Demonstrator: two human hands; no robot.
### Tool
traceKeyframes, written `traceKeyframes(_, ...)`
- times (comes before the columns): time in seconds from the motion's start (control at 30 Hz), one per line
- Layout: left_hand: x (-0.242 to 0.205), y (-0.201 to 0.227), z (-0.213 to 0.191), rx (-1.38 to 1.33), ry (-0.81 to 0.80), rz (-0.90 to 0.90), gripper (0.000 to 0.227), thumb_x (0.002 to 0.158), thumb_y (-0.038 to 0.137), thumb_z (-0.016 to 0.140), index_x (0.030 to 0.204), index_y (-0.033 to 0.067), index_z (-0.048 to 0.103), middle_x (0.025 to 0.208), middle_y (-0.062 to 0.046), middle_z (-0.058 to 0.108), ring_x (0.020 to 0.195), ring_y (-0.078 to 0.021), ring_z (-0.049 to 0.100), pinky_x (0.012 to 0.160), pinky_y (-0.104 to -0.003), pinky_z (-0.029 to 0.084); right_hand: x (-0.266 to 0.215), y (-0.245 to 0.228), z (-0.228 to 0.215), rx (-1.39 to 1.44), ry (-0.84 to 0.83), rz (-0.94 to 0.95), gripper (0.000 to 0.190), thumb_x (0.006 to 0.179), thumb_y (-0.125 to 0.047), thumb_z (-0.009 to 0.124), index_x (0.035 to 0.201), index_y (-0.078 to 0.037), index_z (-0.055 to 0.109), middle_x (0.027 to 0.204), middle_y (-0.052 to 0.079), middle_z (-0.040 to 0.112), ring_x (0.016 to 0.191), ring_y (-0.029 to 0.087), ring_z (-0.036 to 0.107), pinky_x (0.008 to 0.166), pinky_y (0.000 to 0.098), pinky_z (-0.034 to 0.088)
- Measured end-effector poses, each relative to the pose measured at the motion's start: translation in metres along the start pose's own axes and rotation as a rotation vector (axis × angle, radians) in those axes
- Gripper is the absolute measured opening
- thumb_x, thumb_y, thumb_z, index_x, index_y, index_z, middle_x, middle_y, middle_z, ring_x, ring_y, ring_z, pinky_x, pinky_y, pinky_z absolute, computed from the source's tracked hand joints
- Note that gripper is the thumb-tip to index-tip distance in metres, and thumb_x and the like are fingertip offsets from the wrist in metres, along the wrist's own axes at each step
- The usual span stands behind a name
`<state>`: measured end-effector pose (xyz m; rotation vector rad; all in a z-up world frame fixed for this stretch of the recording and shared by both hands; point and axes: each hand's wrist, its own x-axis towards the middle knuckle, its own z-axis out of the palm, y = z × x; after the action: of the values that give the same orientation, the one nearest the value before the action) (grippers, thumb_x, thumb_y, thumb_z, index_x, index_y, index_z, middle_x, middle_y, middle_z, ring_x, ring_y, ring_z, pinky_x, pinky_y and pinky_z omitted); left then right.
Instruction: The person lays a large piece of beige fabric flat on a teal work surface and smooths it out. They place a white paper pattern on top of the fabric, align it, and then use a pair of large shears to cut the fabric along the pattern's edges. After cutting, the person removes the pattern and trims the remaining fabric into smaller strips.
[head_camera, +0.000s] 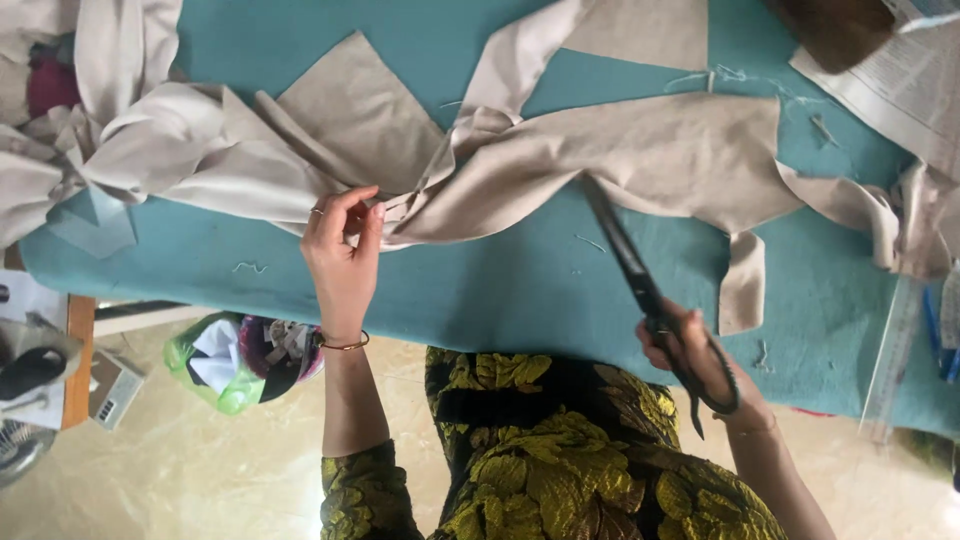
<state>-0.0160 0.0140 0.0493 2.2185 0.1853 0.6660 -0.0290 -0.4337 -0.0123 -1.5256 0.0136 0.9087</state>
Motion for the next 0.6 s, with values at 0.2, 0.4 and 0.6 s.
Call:
traceKeyframes(0.2,-0.01,-0.012,0.017,-0.017,-0.099,-0.06,0.015,0.101,0.005,0.071,0.116,0.0035,0.069,0.106,-0.01,0.069,0.08,-0.0151,0.059,0.067,-0.026,0.051,-0.008,0.045,-0.084,0.236,0.251,-0.156,0.115,0.078,-0.103,0.036,0.128,-0.002,0.06,0.099,0.008,0.067,0.066,0.01,0.057,0.056,0.0214,0.049)
traceKeyframes(0.4,-0.018,-0.028,0.085,-0.126,-0.288,-0.114,0.024,0.1,0.015,0.07,0.12,0.0036,0.065,0.094,-0.008,0.07,0.078,-0.0135,0.068,0.07,-0.022,0.062,-0.06,0.002,-0.118,0.093,0.684,-0.37,0.099,0.075,-0.109,0.047,0.102,-0.014,0.044,0.086,0.003,0.051,0.057,0.011,0.04,0.052,0.0224,0.031)
traceKeyframes(0.6,-0.012,-0.013,0.187,0.106,-0.311,0.229,0.048,0.091,0.03,0.079,0.131,0.0143,0.058,0.138,-0.01,0.054,0.127,-0.0308,0.055,0.097,-0.047,0.048,-0.063,0.023,-0.127,0.136,0.775,-0.27,0.108,0.067,-0.111,0.04,0.106,-0.01,0.049,0.085,0.004,0.051,0.057,0.013,0.043,0.051,0.0241,0.033)
